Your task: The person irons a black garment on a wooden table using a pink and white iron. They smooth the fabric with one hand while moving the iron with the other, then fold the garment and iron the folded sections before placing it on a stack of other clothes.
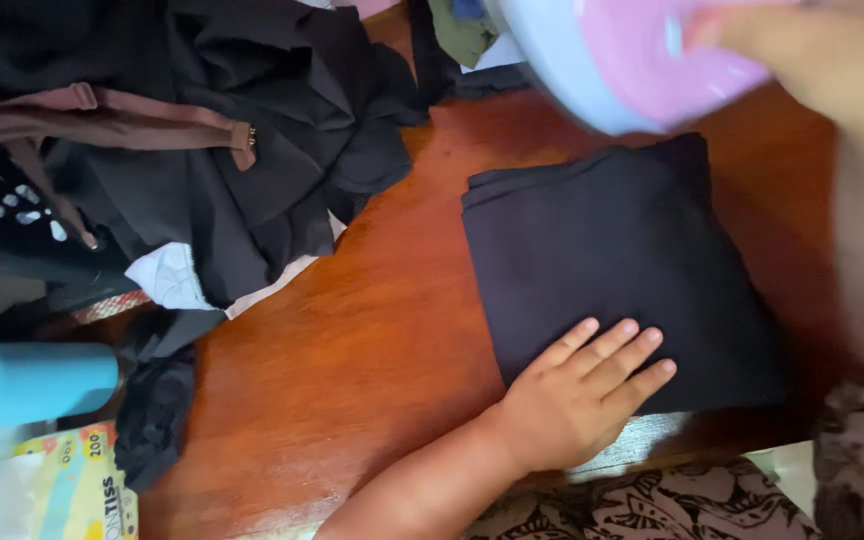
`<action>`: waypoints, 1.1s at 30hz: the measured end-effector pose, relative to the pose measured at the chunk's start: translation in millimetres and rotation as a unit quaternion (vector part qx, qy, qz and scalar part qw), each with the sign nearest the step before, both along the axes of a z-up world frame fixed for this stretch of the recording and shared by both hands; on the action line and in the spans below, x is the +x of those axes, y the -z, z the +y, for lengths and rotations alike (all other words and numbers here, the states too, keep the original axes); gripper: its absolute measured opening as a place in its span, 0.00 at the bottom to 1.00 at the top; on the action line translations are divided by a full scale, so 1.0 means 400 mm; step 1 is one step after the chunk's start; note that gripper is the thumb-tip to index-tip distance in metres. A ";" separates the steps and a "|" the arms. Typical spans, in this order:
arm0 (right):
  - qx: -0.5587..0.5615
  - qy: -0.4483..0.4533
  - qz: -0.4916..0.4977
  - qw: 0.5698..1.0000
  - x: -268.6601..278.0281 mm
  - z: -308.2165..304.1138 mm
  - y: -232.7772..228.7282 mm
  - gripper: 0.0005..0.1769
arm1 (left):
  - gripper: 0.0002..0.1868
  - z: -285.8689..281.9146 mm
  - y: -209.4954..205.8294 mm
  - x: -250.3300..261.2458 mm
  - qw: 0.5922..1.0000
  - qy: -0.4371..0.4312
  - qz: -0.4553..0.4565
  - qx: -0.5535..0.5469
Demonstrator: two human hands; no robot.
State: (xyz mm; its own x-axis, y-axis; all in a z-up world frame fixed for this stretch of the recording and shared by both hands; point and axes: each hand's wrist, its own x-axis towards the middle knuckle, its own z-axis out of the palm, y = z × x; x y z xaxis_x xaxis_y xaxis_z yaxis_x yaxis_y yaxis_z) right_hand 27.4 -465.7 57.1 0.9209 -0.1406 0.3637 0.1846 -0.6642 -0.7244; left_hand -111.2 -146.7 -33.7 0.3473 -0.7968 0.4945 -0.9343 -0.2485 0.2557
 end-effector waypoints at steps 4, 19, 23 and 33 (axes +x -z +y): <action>0.037 -0.078 0.084 0.993 -0.128 0.160 -0.134 0.34 | 0.22 0.002 0.021 -0.008 0.999 0.043 0.021 0.015; -0.549 -0.053 0.131 0.824 -0.054 0.225 -0.057 0.33 | 0.25 -0.009 0.077 -0.022 0.994 0.055 0.014 0.092; -0.556 -0.193 0.066 0.806 -0.082 0.237 -0.053 0.27 | 0.26 -0.009 0.080 -0.023 0.994 0.063 0.017 0.088; -0.588 -0.108 0.280 0.751 -0.049 0.288 -0.119 0.29 | 0.26 -0.012 0.085 -0.024 0.994 0.053 0.016 0.092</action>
State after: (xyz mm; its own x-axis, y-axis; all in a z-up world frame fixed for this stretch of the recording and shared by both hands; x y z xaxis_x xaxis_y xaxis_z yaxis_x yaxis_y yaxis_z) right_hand 8.0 -350.5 104.5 0.9307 0.1501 -0.3335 0.2657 -0.9041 0.3348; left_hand -120.8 -151.6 -67.8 0.2702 -0.9054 0.3275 -0.9496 -0.1945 0.2457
